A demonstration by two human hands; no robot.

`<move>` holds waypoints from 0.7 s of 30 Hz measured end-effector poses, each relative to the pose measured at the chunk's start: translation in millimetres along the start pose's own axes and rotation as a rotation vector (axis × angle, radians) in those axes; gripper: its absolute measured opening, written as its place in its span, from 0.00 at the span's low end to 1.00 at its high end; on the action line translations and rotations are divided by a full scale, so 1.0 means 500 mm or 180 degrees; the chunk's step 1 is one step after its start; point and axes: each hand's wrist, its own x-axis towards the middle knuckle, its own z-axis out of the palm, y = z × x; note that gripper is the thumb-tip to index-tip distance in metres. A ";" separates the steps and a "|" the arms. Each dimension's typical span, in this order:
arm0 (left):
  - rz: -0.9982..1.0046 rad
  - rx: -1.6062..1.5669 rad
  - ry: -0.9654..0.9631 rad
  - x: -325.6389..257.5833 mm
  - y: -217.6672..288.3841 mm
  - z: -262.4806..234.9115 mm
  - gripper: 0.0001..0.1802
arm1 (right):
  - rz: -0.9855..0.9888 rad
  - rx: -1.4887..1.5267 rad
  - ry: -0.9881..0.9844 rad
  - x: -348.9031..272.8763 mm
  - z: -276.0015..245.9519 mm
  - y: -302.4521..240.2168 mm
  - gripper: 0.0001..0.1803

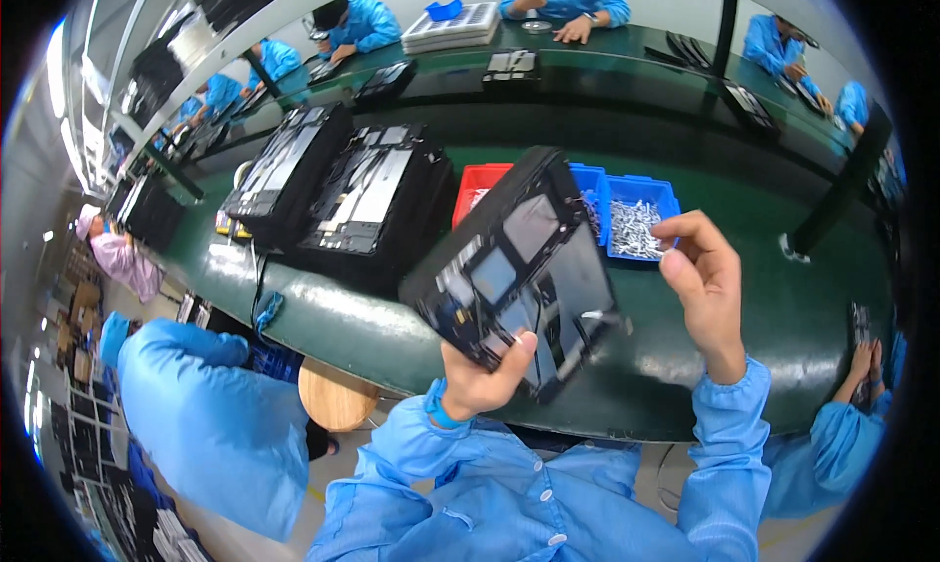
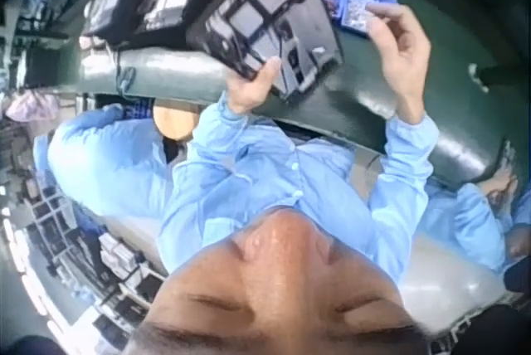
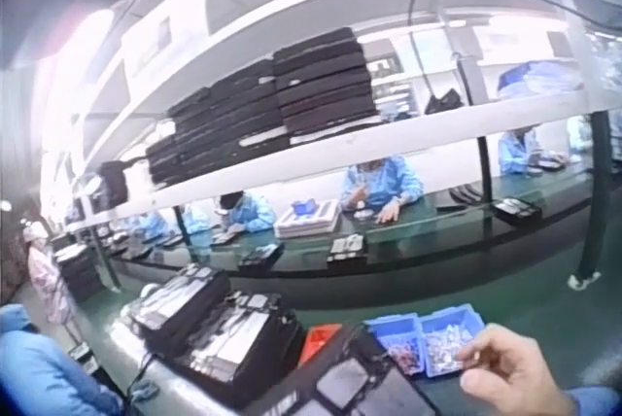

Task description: The person assembles internal components into tablet housings by hand, connecting ribbon cables and securing components with screws from bins using tweezers.

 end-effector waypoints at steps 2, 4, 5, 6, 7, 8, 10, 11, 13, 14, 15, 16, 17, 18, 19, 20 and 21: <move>-0.0897 -0.0731 -0.0280 0.015 0.029 -0.023 0.13 | 0.0680 0.0002 -0.1000 0.006 -0.005 0.010 0.26; -0.1572 -0.1118 -0.0679 0.039 0.045 -0.039 0.19 | 0.1231 0.0661 -0.1423 -0.025 0.007 0.046 0.26; -0.1696 -0.1190 -0.0473 0.045 0.047 -0.023 0.19 | 0.1291 0.0953 -0.1536 -0.039 0.013 0.066 0.26; -0.1974 -0.1264 -0.0567 0.048 0.032 -0.033 0.20 | 0.1302 0.1003 -0.1436 -0.055 0.011 0.089 0.24; -0.2241 -0.1329 -0.0628 0.045 0.006 -0.055 0.23 | 0.1308 0.1025 -0.1471 -0.056 0.022 0.087 0.24; -0.2361 -0.1469 -0.0715 0.028 -0.031 -0.079 0.34 | 0.1443 0.1323 -0.1004 -0.057 0.036 0.081 0.23; -0.2598 -0.2077 -0.0541 0.022 -0.041 -0.076 0.48 | 0.1575 0.1648 -0.0032 -0.052 0.064 0.076 0.20; -0.2574 -0.2274 -0.0491 -0.002 -0.044 -0.074 0.53 | 0.1576 0.1654 -0.0012 -0.052 0.064 0.083 0.20; -0.2099 -0.3092 -0.1087 -0.045 -0.048 -0.068 0.53 | 0.1549 0.1675 0.0416 -0.052 0.068 0.102 0.19; -0.2343 -0.2577 -0.0862 -0.073 -0.058 -0.063 0.42 | 0.1472 0.1592 0.0538 -0.055 0.088 0.109 0.19; -0.2595 -0.2079 -0.0656 -0.067 -0.023 -0.034 0.31 | 0.1481 0.1582 0.0564 -0.062 0.099 0.112 0.19; -0.2594 -0.2075 -0.0658 -0.066 -0.016 -0.026 0.31 | 0.1473 0.1466 0.0579 -0.070 0.110 0.111 0.20; -0.2578 -0.1959 -0.0348 -0.066 -0.012 -0.020 0.22 | 0.1463 0.1351 0.0592 -0.078 0.116 0.108 0.20; -0.2561 -0.1844 -0.0040 -0.061 -0.006 -0.014 0.15 | 0.1579 0.1187 0.0291 -0.082 0.111 0.098 0.24; -0.2558 -0.1842 -0.0042 -0.054 0.005 -0.011 0.15 | 0.1575 0.1189 0.0291 -0.081 0.103 0.105 0.24; -0.2422 -0.1434 0.0252 -0.040 0.022 -0.012 0.19 | 0.1398 0.1428 -0.0191 -0.080 0.090 0.117 0.25; -0.2304 -0.1028 0.0496 -0.023 0.032 -0.016 0.26 | 0.1216 0.1655 -0.0621 -0.085 0.077 0.123 0.27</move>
